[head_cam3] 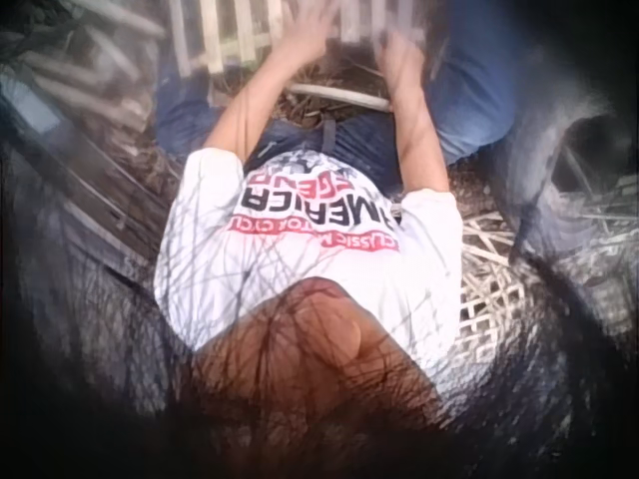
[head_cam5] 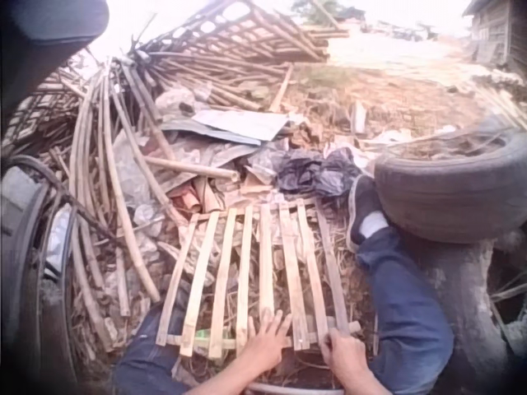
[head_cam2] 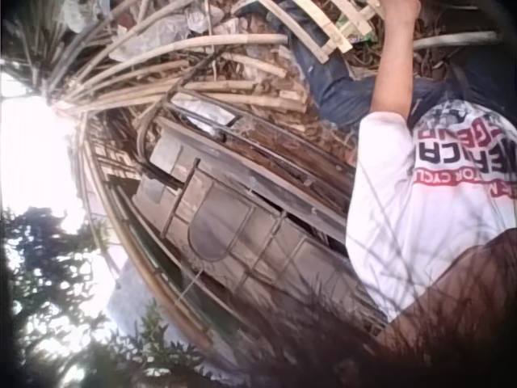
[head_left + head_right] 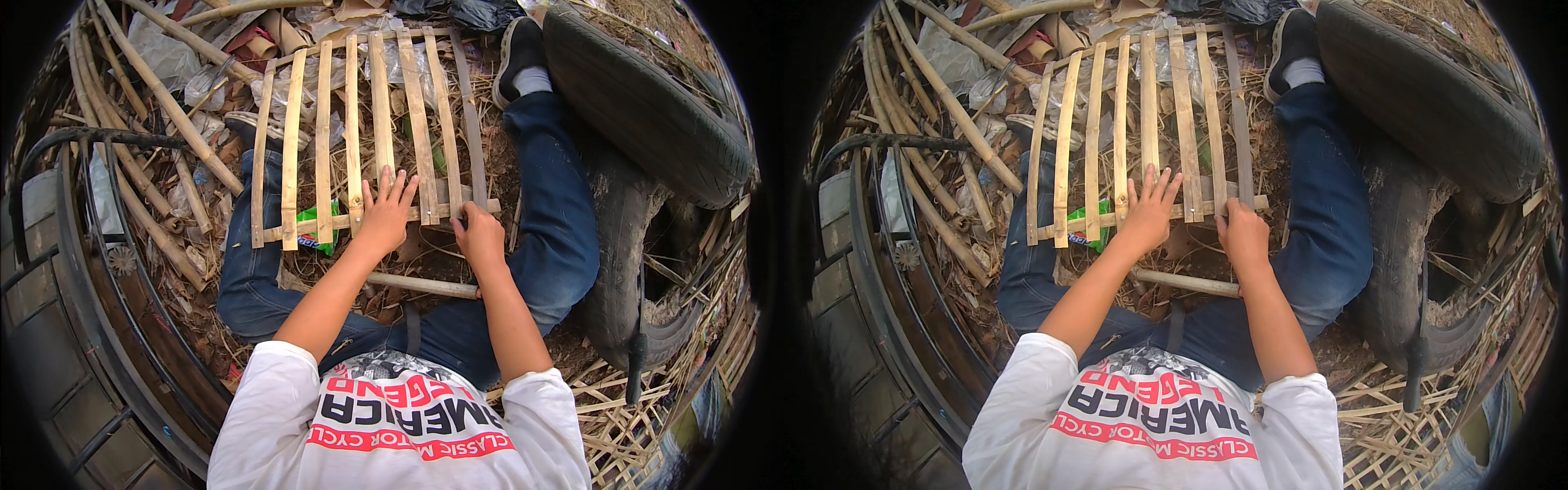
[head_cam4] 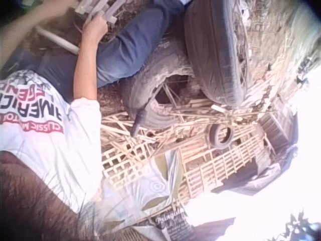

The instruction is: The person constructs a lattice structure by hammering nails through vertical bamboo strips into a horizontal wooden support while sitting on the ground.

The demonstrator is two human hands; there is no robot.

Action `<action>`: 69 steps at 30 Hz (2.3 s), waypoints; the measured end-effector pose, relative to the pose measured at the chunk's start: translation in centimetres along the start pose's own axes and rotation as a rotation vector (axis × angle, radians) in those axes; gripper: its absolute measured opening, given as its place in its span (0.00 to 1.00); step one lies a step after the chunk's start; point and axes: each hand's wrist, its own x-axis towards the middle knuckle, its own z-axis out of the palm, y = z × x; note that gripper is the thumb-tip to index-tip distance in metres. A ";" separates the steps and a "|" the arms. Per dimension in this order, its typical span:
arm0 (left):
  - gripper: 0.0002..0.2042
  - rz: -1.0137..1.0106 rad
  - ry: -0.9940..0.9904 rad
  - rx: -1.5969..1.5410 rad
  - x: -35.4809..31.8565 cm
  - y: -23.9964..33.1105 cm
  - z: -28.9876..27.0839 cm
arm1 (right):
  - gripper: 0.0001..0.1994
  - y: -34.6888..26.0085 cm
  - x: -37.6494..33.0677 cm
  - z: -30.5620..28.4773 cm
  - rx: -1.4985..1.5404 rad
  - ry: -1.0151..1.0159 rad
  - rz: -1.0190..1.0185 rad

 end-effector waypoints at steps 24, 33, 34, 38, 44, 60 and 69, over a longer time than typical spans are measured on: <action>0.43 0.095 0.114 -0.024 1.6 -0.3 0.5 | 0.10 1.6 1.2 1.5 0.148 0.156 -0.028; 0.40 0.116 0.125 0.020 -0.4 -1.9 0.3 | 0.09 1.6 0.4 1.6 0.188 0.137 -0.081; 0.40 0.125 0.154 0.010 -0.3 -1.9 0.5 | 0.09 1.8 0.4 1.6 0.196 0.134 -0.081; 0.43 0.102 0.081 0.041 -0.7 -2.2 0.2 | 0.08 1.1 0.4 1.0 0.199 0.085 -0.051; 0.43 0.117 0.115 0.070 -0.8 -2.3 0.2 | 0.08 1.1 0.1 1.0 0.173 0.118 -0.071; 0.42 0.111 0.074 0.094 -1.3 -2.5 0.0 | 0.08 0.8 -0.6 1.0 0.122 0.103 -0.060; 0.46 0.111 0.062 0.102 -1.2 -2.4 -0.4 | 0.12 0.4 -0.5 0.4 0.135 0.005 -0.008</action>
